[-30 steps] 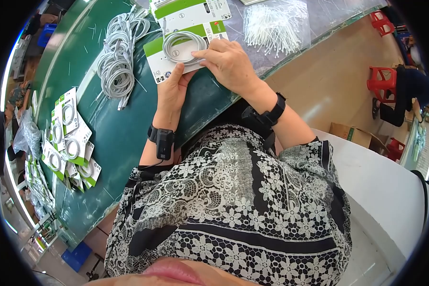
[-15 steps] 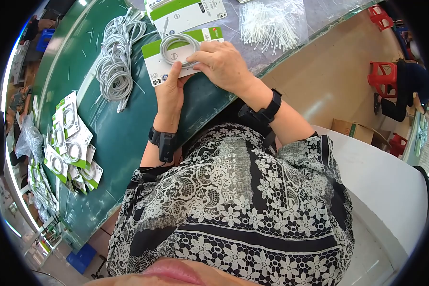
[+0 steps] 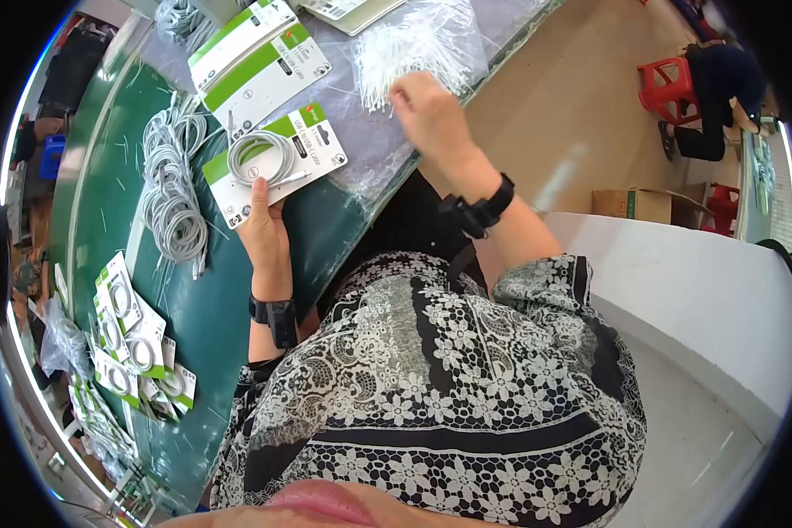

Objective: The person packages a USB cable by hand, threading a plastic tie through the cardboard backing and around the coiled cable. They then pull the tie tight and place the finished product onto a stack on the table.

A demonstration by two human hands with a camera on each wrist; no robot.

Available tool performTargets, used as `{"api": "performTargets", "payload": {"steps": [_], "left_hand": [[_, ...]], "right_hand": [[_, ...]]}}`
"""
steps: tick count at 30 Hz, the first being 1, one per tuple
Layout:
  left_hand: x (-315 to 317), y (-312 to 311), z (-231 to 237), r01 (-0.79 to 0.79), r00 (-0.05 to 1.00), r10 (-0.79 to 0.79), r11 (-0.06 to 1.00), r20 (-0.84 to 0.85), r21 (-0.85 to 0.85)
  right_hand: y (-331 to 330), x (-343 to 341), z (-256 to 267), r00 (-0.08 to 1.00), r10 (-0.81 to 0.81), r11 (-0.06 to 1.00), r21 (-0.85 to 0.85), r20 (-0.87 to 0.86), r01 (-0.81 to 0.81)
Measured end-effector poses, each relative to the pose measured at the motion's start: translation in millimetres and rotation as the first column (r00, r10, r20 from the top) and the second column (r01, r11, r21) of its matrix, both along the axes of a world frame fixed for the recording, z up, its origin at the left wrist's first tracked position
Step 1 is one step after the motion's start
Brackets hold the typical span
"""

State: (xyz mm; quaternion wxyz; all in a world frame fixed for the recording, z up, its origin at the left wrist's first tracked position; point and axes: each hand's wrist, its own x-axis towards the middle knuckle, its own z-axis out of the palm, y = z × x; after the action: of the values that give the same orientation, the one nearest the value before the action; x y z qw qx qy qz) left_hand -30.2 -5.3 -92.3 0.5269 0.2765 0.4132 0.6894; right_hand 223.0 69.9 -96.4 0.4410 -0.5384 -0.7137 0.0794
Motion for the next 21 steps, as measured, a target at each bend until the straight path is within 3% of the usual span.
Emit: {"api": "performTargets", "payload": {"steps": [1,4,8,13,17,20,21], "left_hand": [[0.7,0.8,-1.0,0.011,1.000,-0.011,1.000,-0.004,-0.002],[1.8,1.2,-2.8,0.028,0.999,-0.028,1.000,-0.022,-0.005],[-0.2,0.5,-3.8,0.020,1.000,-0.021,0.999,-0.023,-0.026],[-0.4,1.1,-1.5,0.045,0.999,-0.045,0.999,0.012,-0.025],[3.7,1.1,1.9,0.061,0.995,-0.058,0.998,0.080,-0.033],[7.7,-1.1,2.5,0.080,0.989,-0.075,0.996,0.129,-0.029],[10.5,-2.4,3.2,0.097,0.988,-0.092,0.995,0.121,-0.033]], "right_hand": [[4.0,6.4,-0.1,1.000,-0.003,1.000,-0.001,0.000,0.003],[13.1,15.7,3.8,0.961,-0.145,0.986,-0.051,0.235,0.162],[20.2,10.7,-1.2,0.909,-0.158,0.970,-0.109,0.385,0.215],[12.1,17.2,13.4,0.930,-0.170,0.973,-0.091,0.327,0.210],[6.7,26.7,17.2,0.981,-0.062,0.971,-0.214,0.184,0.102],[20.0,24.1,8.3,0.980,-0.069,0.998,0.005,0.185,0.069],[21.9,22.6,5.8,0.981,-0.070,0.998,0.006,0.181,0.070]]}}
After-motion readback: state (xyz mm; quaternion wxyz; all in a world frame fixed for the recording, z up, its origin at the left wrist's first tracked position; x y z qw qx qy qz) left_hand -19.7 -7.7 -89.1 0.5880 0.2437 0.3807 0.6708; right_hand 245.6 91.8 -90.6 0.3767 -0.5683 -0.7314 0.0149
